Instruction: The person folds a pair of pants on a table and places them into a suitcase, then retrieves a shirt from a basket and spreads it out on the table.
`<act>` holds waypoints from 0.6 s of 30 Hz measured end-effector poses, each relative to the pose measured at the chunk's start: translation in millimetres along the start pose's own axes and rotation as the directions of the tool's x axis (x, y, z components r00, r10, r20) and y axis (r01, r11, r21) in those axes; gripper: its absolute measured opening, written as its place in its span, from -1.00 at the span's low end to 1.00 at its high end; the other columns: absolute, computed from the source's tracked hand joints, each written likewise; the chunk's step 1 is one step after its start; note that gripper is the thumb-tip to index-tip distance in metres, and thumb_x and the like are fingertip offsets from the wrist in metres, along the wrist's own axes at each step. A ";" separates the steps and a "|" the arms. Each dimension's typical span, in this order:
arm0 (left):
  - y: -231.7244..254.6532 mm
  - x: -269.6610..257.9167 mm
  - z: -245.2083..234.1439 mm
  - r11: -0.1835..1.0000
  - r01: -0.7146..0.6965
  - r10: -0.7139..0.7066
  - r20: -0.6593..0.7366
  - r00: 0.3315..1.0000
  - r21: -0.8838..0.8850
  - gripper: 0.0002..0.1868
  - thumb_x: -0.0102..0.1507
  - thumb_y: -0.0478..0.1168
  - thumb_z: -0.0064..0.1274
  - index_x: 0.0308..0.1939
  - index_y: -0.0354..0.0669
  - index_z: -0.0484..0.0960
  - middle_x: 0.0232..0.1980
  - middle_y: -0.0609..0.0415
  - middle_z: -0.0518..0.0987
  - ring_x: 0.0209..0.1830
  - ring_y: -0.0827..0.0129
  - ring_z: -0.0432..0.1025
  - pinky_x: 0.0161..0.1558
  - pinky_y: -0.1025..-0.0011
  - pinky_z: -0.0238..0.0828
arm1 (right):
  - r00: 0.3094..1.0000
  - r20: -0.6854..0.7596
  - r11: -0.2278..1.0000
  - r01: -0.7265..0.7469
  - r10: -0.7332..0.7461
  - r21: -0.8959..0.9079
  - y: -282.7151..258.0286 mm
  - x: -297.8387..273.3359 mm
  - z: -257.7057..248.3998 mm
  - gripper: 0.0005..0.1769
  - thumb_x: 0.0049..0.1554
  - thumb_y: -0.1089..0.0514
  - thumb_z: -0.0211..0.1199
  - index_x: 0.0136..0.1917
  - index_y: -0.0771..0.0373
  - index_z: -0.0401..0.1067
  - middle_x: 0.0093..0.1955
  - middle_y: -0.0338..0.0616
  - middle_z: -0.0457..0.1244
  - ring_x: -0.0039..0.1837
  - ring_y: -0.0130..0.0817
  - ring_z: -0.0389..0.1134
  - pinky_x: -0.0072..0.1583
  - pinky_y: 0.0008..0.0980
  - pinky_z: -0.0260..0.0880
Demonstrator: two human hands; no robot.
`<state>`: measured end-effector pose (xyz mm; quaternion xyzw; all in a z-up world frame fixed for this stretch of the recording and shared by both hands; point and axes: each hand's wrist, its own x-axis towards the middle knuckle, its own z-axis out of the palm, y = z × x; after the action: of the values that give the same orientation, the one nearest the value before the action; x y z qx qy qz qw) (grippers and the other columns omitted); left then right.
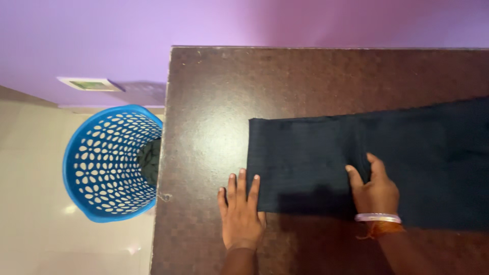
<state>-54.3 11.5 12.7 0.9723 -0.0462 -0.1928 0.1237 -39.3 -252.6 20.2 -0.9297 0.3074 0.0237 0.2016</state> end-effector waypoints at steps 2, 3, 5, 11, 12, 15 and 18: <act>-0.5 1.3 -3.0 0.998 0.016 -0.016 0.004 1.000 0.057 -0.03 0.15 -0.17 0.09 0.61 0.22 -0.01 0.70 0.13 -0.18 0.63 0.18 -0.31 0.53 0.00 -0.45 | 0.985 0.097 0.986 -0.134 0.144 -0.104 4.7 -1.3 -3.3 -0.29 0.21 -0.11 0.36 0.54 0.12 0.30 -0.08 0.15 0.44 -0.06 -0.02 0.50 0.10 -0.18 0.50; 1.4 2.4 -5.0 0.998 0.012 -0.012 0.000 1.000 0.056 -0.03 0.15 -0.17 0.09 0.61 0.22 -0.01 0.70 0.13 -0.18 0.63 0.18 -0.31 0.53 0.00 -0.45 | 0.986 -0.087 0.983 0.133 -0.144 -0.126 6.9 -2.2 -1.2 -0.24 0.11 -0.09 0.37 0.49 0.22 0.30 0.16 0.17 0.34 0.18 0.03 0.37 0.23 -0.03 0.38; 2.5 2.0 -9.9 0.999 0.031 -0.031 0.014 0.999 -0.007 0.02 0.09 -0.22 0.13 0.59 0.20 -0.01 0.69 0.16 -0.15 0.67 0.13 -0.31 0.52 0.00 -0.49 | 0.871 -0.258 0.905 0.379 -0.419 -0.192 12.8 4.2 4.7 -0.19 0.02 -0.07 0.37 0.44 0.32 0.30 0.40 0.19 0.25 0.43 0.09 0.25 0.36 0.12 0.27; 3.6 2.5 -10.1 0.949 0.240 -0.269 -0.133 0.954 -0.203 0.03 -0.01 -0.41 0.10 0.55 0.03 0.11 0.64 0.24 0.10 0.63 0.15 -0.21 0.56 -0.02 -0.49 | 0.782 -0.083 0.756 0.562 -0.618 -0.336 17.1 -0.7 30.3 -0.32 0.20 -0.11 0.10 0.51 0.19 0.21 0.59 0.15 0.06 0.60 0.11 0.06 0.48 0.27 0.03; 0.7 3.9 -7.1 0.951 0.233 -0.261 -0.126 0.957 -0.202 0.03 -0.01 -0.41 0.10 0.55 0.03 0.11 0.64 0.24 0.10 0.63 0.15 -0.21 0.56 -0.02 -0.49 | 0.774 -0.113 0.765 0.572 -0.623 -0.296 8.4 -4.8 39.8 -0.32 0.22 -0.12 0.09 0.52 0.19 0.21 0.59 0.14 0.06 0.59 0.12 0.07 0.48 0.28 0.03; -2.5 3.1 6.5 0.937 0.272 -0.336 -0.349 0.875 -0.218 -0.06 -0.05 -0.47 0.04 0.45 -0.19 0.16 0.56 0.02 0.17 0.62 0.05 -0.11 0.55 -0.08 -0.43 | 0.785 -0.090 0.770 0.568 -0.613 -0.292 -8.6 -24.7 49.1 -0.31 0.20 -0.16 0.08 0.50 0.19 0.22 0.57 0.15 0.06 0.56 0.14 0.07 0.46 0.29 0.03; -5.8 -0.2 16.9 0.951 0.135 -0.274 -0.553 0.786 -0.280 -0.13 -0.01 -0.48 -0.03 0.45 -0.29 0.20 0.50 -0.16 0.23 0.59 -0.02 0.00 0.55 -0.12 -0.31 | 0.805 -0.119 0.808 0.553 -0.581 -0.201 -26.1 -29.8 50.3 -0.25 0.18 -0.18 0.13 0.51 0.26 0.20 0.57 0.23 0.04 0.56 0.16 0.07 0.45 0.29 0.05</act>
<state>-60.8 13.3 -3.8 0.9627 0.1226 0.0999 0.2195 -44.2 -197.2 -11.5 -0.9902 0.0284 -0.0954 0.0981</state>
